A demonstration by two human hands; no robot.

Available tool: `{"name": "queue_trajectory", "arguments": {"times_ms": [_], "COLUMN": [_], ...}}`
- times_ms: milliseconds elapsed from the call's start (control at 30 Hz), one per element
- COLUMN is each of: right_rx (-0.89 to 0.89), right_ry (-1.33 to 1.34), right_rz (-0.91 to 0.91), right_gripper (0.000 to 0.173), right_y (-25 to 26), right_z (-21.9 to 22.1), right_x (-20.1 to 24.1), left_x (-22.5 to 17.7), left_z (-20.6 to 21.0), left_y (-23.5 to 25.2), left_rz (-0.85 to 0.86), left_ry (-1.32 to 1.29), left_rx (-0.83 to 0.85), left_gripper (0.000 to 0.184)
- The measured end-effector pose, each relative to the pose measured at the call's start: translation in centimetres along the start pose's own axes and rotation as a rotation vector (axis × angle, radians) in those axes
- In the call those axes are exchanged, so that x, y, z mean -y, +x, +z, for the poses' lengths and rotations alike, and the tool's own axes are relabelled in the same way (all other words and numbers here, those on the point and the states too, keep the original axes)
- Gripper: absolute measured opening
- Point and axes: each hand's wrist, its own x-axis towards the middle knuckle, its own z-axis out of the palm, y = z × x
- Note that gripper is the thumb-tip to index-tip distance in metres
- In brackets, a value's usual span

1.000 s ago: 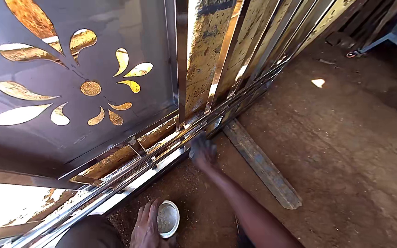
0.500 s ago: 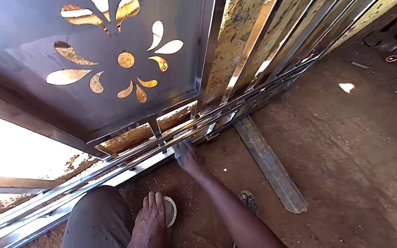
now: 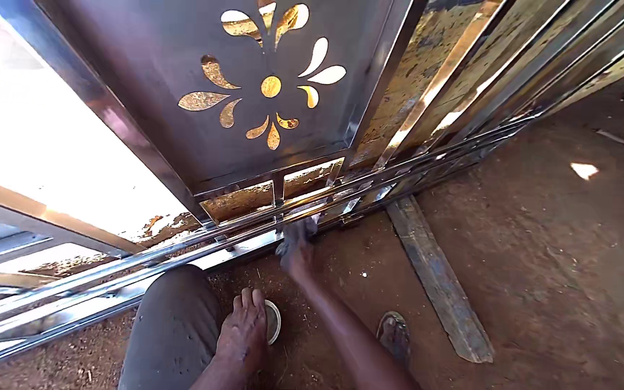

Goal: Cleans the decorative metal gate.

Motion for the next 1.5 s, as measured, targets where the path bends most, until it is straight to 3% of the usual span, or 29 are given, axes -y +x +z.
{"name": "queue_trajectory", "arguments": {"times_ms": [100, 200, 267, 367, 433, 567, 733, 833, 933, 1067, 1200, 1333, 1433, 1500], "right_rx": [0.046, 0.053, 0.022, 0.043, 0.076, 0.048, -0.034, 0.068, 0.2, 0.061, -0.039, 0.11, 0.145, 0.133], "right_ry": [-0.049, -0.114, -0.088, -0.051, -0.064, -0.103, 0.174, 0.333, -0.002, -0.353, -0.328, -0.327, -0.281, -0.276], "right_rz": [-0.083, 0.016, 0.087, 0.018, -0.012, 0.078, -0.083, -0.164, -0.144, -0.194, -0.363, -0.38, -0.276, -0.211], "right_gripper": [0.082, 0.058, 0.051, 0.076, 0.083, 0.063, 0.079, 0.062, 0.037, 0.044, 0.046, 0.064, 0.045, 0.047], "right_y": [-1.0, 2.0, 2.4, -0.8, -1.8, 1.8, -0.4, 0.6, 1.7, 2.2, 1.9, 0.3, 2.4, 3.1], "right_z": [0.2, -3.8, -3.5, 0.4, 0.6, -3.3, 0.9, -1.6, -5.9, -5.7, -3.4, -2.9, -4.7, -5.3], "right_x": [-0.4, -2.2, -1.1, 1.5, 1.2, -0.9, 0.0, -0.7, 0.5, 2.5, -0.6, -2.4, 0.0, 1.6], "left_x": [0.4, 0.4, 0.3, 0.5, 0.4, 0.3, 0.6, 0.6, 0.3, -0.2, -0.3, -0.1, -0.5, -0.7], "left_z": [-0.3, 0.1, 0.5, 0.1, 0.1, 0.7, 0.1, 0.4, 0.4, 0.4, 0.4, 0.4, 0.3, 0.3], "left_y": [0.0, 0.1, 0.1, 0.3, 0.5, 0.8, 0.8, 1.0, 1.2, 1.4, 1.4, 1.2, 1.3, 1.6], "left_rz": [0.002, 0.018, 0.021, 0.035, 0.054, 0.082, 0.098, 0.111, 0.106, 0.103, 0.103, 0.105, 0.113, 0.114], "left_ry": [-0.006, -0.007, -0.004, 0.011, 0.039, 0.08, 0.076, 0.059, 0.058, 0.077, 0.074, 0.03, 0.033, 0.043], "left_rx": [-0.029, -0.042, -0.036, -0.025, -0.006, 0.025, 0.04, 0.056, 0.078, 0.095, 0.086, 0.079, 0.079, 0.08], "left_gripper": [0.097, 0.098, 0.101, 0.109, 0.105, 0.102, 0.1, 0.097, 0.097, 0.095, 0.097, 0.099, 0.092, 0.093]}}
